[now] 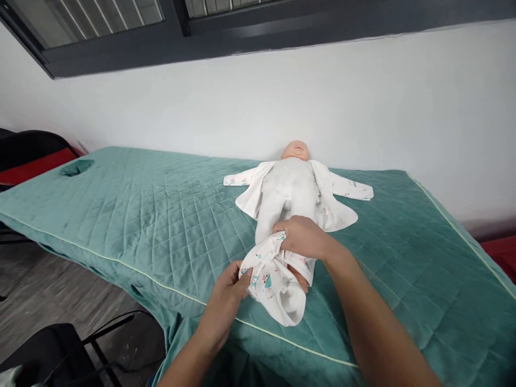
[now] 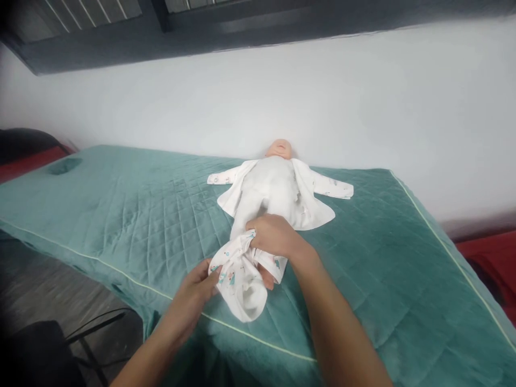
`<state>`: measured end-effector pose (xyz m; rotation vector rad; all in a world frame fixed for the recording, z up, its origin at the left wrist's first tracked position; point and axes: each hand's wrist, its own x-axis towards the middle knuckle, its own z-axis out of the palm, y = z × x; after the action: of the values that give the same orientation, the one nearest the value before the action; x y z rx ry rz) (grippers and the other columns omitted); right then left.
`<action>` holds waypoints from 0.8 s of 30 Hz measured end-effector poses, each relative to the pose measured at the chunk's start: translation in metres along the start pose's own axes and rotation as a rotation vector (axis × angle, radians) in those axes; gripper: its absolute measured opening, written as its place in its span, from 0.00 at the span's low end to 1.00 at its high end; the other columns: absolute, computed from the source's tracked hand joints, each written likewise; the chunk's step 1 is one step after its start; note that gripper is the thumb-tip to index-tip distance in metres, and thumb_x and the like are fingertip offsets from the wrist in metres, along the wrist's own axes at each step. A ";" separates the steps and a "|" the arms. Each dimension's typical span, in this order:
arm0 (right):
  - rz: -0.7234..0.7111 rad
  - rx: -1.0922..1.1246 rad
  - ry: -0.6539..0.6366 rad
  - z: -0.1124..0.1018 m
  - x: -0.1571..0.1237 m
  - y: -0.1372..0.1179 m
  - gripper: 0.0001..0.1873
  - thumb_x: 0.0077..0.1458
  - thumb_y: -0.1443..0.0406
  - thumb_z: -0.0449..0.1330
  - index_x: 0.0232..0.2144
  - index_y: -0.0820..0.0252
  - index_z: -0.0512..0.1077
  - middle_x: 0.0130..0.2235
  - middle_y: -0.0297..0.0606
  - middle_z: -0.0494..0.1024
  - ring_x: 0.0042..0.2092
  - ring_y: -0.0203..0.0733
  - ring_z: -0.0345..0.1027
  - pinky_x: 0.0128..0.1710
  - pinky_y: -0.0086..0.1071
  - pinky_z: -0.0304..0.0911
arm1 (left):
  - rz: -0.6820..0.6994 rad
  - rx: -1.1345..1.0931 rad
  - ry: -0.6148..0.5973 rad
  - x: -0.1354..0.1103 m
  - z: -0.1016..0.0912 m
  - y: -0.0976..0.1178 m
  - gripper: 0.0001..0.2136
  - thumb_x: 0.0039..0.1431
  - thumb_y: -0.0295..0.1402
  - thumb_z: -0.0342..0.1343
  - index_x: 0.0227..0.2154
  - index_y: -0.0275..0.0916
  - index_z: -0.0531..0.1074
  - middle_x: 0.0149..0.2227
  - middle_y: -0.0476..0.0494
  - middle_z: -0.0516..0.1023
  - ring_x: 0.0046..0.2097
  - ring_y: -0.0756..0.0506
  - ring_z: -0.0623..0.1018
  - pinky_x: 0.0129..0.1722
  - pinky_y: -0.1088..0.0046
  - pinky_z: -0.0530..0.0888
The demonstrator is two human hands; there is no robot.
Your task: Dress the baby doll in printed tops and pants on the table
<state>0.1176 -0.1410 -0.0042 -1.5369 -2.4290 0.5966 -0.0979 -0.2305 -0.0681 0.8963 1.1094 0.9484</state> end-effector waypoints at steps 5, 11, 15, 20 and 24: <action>-0.012 0.140 0.038 0.000 -0.001 0.003 0.06 0.52 0.65 0.57 0.25 0.58 0.72 0.28 0.31 0.76 0.30 0.36 0.64 0.31 0.31 0.49 | -0.033 -0.097 -0.106 0.005 0.002 0.013 0.15 0.56 0.44 0.65 0.33 0.37 0.72 0.30 0.49 0.73 0.32 0.51 0.68 0.35 0.75 0.66; -0.005 0.393 0.053 -0.003 -0.003 0.008 0.08 0.51 0.63 0.60 0.23 0.58 0.67 0.27 0.29 0.71 0.31 0.36 0.62 0.30 0.30 0.53 | 0.081 -0.080 -0.192 0.025 -0.003 0.014 0.13 0.56 0.40 0.65 0.37 0.36 0.72 0.31 0.49 0.73 0.33 0.51 0.69 0.35 0.76 0.66; -0.010 0.422 0.026 -0.004 -0.003 0.010 0.11 0.53 0.59 0.61 0.24 0.58 0.67 0.28 0.29 0.70 0.32 0.37 0.62 0.30 0.30 0.53 | 0.168 0.102 -0.188 0.051 -0.014 0.023 0.09 0.57 0.37 0.61 0.35 0.37 0.72 0.31 0.50 0.71 0.33 0.50 0.68 0.34 0.76 0.65; 0.039 0.365 0.007 -0.004 -0.003 0.009 0.16 0.51 0.53 0.65 0.25 0.57 0.67 0.28 0.28 0.70 0.32 0.37 0.63 0.29 0.30 0.52 | 0.329 0.354 -0.114 0.095 -0.025 0.042 0.05 0.53 0.31 0.57 0.32 0.37 0.73 0.30 0.50 0.72 0.34 0.49 0.69 0.34 0.75 0.65; 0.071 0.327 0.059 -0.003 -0.003 0.008 0.14 0.53 0.55 0.63 0.26 0.57 0.66 0.29 0.28 0.73 0.32 0.38 0.65 0.30 0.30 0.53 | 0.506 0.515 -0.065 0.127 -0.020 0.050 0.08 0.52 0.25 0.52 0.34 0.37 0.74 0.33 0.49 0.76 0.37 0.48 0.73 0.39 0.73 0.68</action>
<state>0.1263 -0.1405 -0.0050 -1.4836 -2.1124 0.8975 -0.1031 -0.0926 -0.0656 1.6733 1.1112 1.0440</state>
